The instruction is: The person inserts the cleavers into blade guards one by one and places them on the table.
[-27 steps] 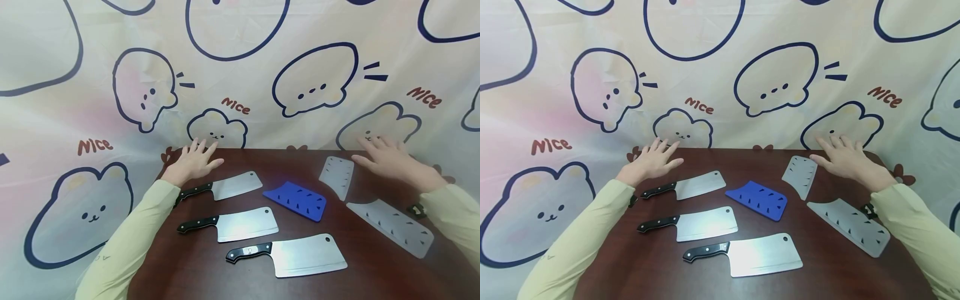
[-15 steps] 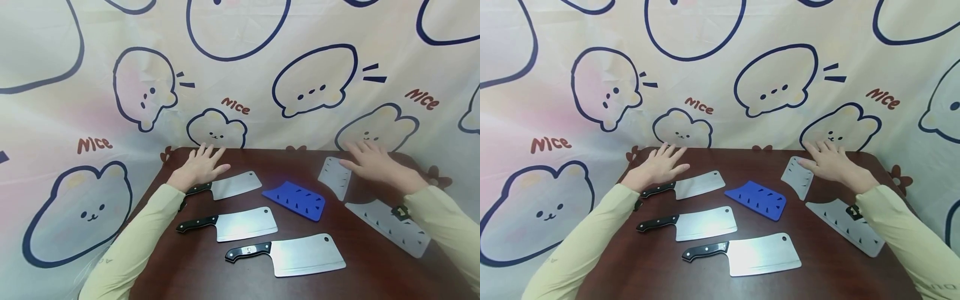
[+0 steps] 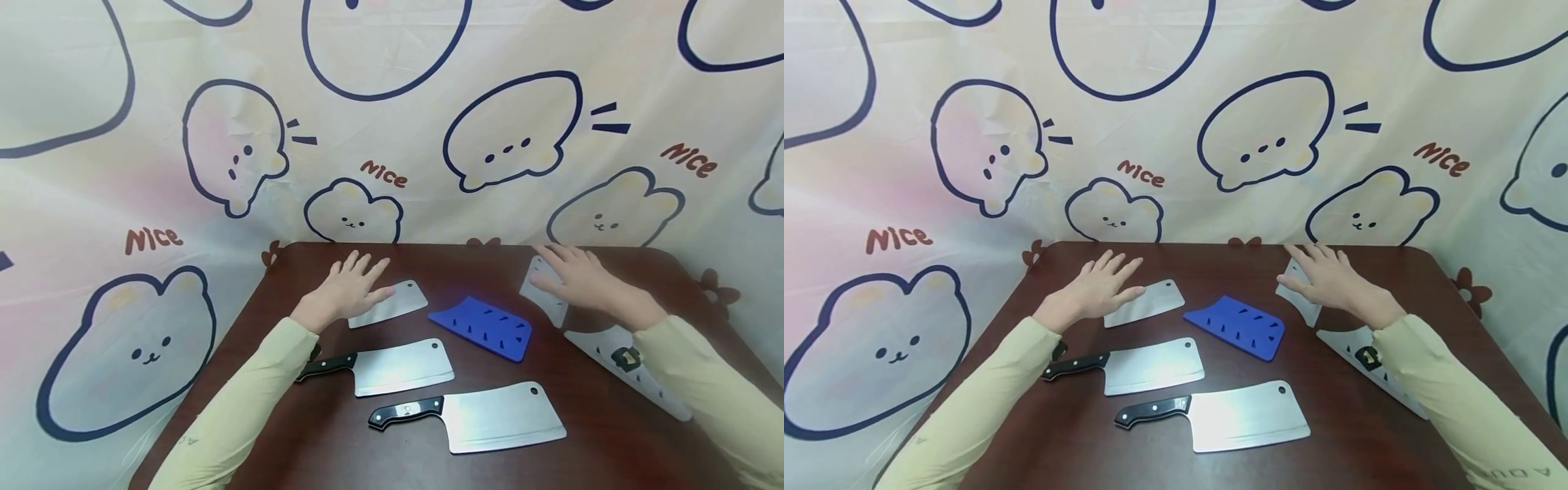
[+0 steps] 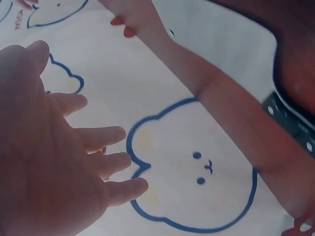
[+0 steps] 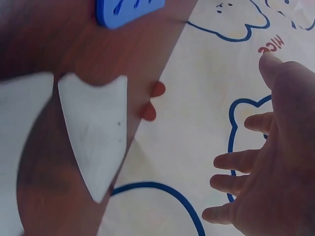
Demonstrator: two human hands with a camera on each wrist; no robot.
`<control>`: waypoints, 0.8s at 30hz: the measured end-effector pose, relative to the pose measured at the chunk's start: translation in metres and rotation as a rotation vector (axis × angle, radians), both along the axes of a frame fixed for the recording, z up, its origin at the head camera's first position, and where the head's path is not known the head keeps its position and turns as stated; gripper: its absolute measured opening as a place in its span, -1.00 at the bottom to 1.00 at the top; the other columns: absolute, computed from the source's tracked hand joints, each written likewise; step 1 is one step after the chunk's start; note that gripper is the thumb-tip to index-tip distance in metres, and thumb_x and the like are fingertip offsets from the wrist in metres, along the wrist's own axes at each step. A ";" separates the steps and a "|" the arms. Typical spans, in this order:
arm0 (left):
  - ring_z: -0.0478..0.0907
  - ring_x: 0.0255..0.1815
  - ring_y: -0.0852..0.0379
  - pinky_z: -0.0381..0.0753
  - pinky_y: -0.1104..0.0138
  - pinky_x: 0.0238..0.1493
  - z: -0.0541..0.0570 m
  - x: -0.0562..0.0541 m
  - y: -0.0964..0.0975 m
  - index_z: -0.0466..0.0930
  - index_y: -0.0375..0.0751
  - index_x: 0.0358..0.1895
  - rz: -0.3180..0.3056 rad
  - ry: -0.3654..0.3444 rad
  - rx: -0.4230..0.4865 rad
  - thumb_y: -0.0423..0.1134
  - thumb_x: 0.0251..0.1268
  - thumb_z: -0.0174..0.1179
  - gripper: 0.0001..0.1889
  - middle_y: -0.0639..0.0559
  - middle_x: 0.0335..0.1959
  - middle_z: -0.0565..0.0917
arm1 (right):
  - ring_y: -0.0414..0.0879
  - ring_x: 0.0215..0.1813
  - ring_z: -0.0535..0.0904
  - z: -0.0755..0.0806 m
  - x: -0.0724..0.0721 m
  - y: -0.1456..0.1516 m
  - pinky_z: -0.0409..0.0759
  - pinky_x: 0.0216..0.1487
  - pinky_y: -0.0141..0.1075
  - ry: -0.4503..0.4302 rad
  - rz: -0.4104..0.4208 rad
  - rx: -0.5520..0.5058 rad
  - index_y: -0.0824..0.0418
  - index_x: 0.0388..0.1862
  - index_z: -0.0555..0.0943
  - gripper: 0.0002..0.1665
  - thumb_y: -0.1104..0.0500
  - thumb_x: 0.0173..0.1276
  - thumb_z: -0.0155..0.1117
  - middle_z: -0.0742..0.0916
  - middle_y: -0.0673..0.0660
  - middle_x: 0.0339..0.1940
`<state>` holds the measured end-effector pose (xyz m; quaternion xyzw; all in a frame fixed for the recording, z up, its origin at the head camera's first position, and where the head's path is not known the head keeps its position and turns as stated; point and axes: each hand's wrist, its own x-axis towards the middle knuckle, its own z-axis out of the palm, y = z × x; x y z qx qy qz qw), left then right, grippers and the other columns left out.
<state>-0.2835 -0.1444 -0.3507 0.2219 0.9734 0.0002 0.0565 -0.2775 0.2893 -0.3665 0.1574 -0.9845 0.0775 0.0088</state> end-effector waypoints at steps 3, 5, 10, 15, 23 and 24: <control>-0.22 0.63 -0.24 -0.09 -0.21 0.52 -0.004 0.007 0.007 -0.15 0.16 0.59 -0.023 -0.005 -0.012 0.41 0.41 -0.30 -0.20 -0.17 0.61 -0.01 | 0.51 0.49 0.05 -0.007 0.001 -0.006 -0.04 0.36 0.48 0.002 0.013 -0.019 0.21 0.57 0.07 -0.02 -0.37 0.43 -0.03 0.23 0.49 0.50; -0.20 0.63 -0.25 -0.06 -0.22 0.52 -0.007 0.011 0.011 -0.12 0.15 0.59 -0.044 0.000 -0.014 0.41 0.41 -0.29 -0.20 -0.17 0.60 0.01 | 0.49 0.50 0.06 -0.013 0.003 -0.010 -0.04 0.37 0.47 -0.001 0.020 -0.028 0.22 0.57 0.07 -0.03 -0.35 0.43 -0.02 0.24 0.48 0.50; -0.12 0.61 -0.26 0.01 -0.20 0.50 -0.009 0.022 0.019 -0.05 0.13 0.58 -0.072 0.005 -0.015 0.41 0.41 -0.27 -0.21 -0.19 0.59 0.06 | 0.51 0.45 0.16 -0.029 0.006 -0.021 0.06 0.33 0.48 -0.014 0.052 -0.031 0.25 0.56 0.08 -0.01 -0.37 0.42 -0.02 0.28 0.49 0.48; -0.04 0.60 -0.26 0.06 -0.19 0.49 -0.010 0.030 0.024 0.03 0.13 0.56 -0.086 0.001 0.008 0.39 0.40 -0.22 -0.23 -0.18 0.57 0.12 | 0.49 0.39 0.29 -0.039 0.011 -0.031 0.24 0.28 0.43 -0.008 0.118 -0.041 0.30 0.52 0.15 -0.02 -0.33 0.41 0.05 0.38 0.52 0.40; 0.11 0.56 -0.20 0.19 -0.14 0.46 -0.022 0.044 0.032 0.10 0.09 0.54 -0.187 0.016 0.010 0.35 0.45 -0.22 -0.29 -0.16 0.53 0.23 | 0.42 0.32 0.40 -0.050 0.020 -0.037 0.43 0.18 0.34 -0.054 0.116 -0.122 0.24 0.53 0.15 -0.05 -0.29 0.39 0.12 0.45 0.47 0.36; 0.14 0.55 -0.21 0.21 -0.14 0.45 -0.024 0.047 0.034 0.12 0.08 0.53 -0.203 0.013 0.009 0.33 0.46 -0.21 -0.30 -0.17 0.51 0.25 | 0.41 0.32 0.41 -0.051 0.021 -0.037 0.45 0.17 0.33 -0.059 0.115 -0.133 0.24 0.53 0.15 -0.04 -0.29 0.38 0.13 0.45 0.46 0.36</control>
